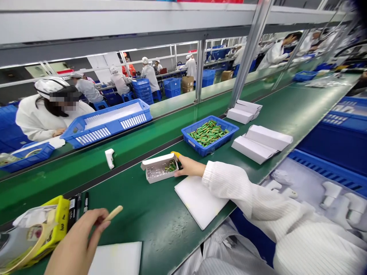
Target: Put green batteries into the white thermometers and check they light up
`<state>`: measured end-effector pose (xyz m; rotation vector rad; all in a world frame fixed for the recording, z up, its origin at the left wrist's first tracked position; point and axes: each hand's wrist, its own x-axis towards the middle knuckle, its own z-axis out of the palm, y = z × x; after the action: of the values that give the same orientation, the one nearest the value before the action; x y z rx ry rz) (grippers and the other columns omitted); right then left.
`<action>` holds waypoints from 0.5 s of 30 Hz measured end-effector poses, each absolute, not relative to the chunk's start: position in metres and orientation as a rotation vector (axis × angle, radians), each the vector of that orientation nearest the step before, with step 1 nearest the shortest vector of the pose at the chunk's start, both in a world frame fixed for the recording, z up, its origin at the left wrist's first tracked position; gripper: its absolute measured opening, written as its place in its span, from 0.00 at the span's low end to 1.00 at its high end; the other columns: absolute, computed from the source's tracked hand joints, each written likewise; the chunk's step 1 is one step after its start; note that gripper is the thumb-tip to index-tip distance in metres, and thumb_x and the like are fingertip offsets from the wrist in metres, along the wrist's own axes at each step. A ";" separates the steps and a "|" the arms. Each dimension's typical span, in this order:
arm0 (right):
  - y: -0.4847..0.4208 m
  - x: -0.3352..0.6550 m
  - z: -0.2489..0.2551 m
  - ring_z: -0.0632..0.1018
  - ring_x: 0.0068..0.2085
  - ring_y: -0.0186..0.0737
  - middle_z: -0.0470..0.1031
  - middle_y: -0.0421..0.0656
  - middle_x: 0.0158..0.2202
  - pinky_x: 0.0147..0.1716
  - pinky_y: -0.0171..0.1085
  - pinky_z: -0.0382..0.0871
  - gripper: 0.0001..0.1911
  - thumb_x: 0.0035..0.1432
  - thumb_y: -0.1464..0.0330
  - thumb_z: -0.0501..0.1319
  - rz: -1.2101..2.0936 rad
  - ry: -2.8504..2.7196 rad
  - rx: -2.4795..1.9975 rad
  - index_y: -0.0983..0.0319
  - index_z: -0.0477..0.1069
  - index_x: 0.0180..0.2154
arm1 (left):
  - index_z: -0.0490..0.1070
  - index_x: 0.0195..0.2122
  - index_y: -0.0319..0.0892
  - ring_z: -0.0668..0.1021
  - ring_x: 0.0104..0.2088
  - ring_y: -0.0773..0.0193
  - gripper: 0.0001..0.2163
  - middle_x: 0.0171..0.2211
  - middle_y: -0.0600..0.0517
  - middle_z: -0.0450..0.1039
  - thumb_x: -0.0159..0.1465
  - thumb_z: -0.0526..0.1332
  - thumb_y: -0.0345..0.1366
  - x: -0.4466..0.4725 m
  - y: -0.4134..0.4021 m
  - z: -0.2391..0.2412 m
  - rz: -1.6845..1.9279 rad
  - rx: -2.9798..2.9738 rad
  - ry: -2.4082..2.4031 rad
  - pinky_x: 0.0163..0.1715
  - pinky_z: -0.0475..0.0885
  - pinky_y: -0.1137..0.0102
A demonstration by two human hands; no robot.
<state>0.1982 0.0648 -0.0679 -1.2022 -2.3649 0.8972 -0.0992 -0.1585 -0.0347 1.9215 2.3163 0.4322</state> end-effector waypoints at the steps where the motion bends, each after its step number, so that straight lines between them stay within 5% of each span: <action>1: 0.065 0.210 -0.061 0.74 0.48 0.46 0.70 0.54 0.50 0.42 0.38 0.69 0.35 0.47 0.71 0.68 0.879 -2.365 -1.219 0.68 0.59 0.55 | 0.64 0.40 0.48 0.75 0.34 0.60 0.12 0.39 0.52 0.72 0.63 0.51 0.49 -0.086 -0.153 -0.029 0.376 1.922 2.227 0.30 0.70 0.73; 3: 0.063 0.244 -0.045 0.73 0.47 0.45 0.70 0.53 0.50 0.44 0.40 0.67 0.27 0.53 0.73 0.63 0.796 -2.396 -1.283 0.66 0.61 0.54 | 0.64 0.40 0.49 0.74 0.37 0.61 0.13 0.41 0.52 0.70 0.64 0.49 0.50 -0.067 -0.143 -0.022 0.341 1.957 2.082 0.32 0.70 0.74; 7: 0.045 0.315 -0.033 0.76 0.35 0.45 0.75 0.47 0.33 0.37 0.39 0.67 0.06 0.55 0.72 0.62 0.442 -2.677 -1.585 0.64 0.71 0.37 | 0.63 0.38 0.49 0.73 0.37 0.61 0.13 0.41 0.52 0.68 0.65 0.46 0.48 -0.043 -0.116 -0.017 0.326 2.052 1.861 0.35 0.68 0.72; 11: 0.016 0.340 -0.062 0.77 0.36 0.48 0.74 0.50 0.36 0.36 0.39 0.68 0.06 0.51 0.70 0.65 0.307 -2.714 -1.738 0.63 0.70 0.31 | 0.63 0.34 0.46 0.72 0.30 0.63 0.12 0.38 0.52 0.67 0.65 0.44 0.43 -0.017 -0.089 -0.013 0.263 2.102 1.794 0.29 0.65 0.71; 15: 0.006 0.337 -0.085 0.77 0.36 0.46 0.73 0.51 0.38 0.37 0.40 0.68 0.02 0.57 0.71 0.58 0.286 -2.650 -1.729 0.63 0.68 0.31 | 0.62 0.32 0.46 0.72 0.30 0.62 0.11 0.35 0.52 0.68 0.65 0.43 0.36 0.005 -0.078 -0.014 0.206 2.145 1.738 0.27 0.61 0.71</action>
<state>0.3369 0.0061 -0.0850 -1.7292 -2.6501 0.2861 0.0047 -0.0775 -0.0136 2.1446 1.7383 0.2060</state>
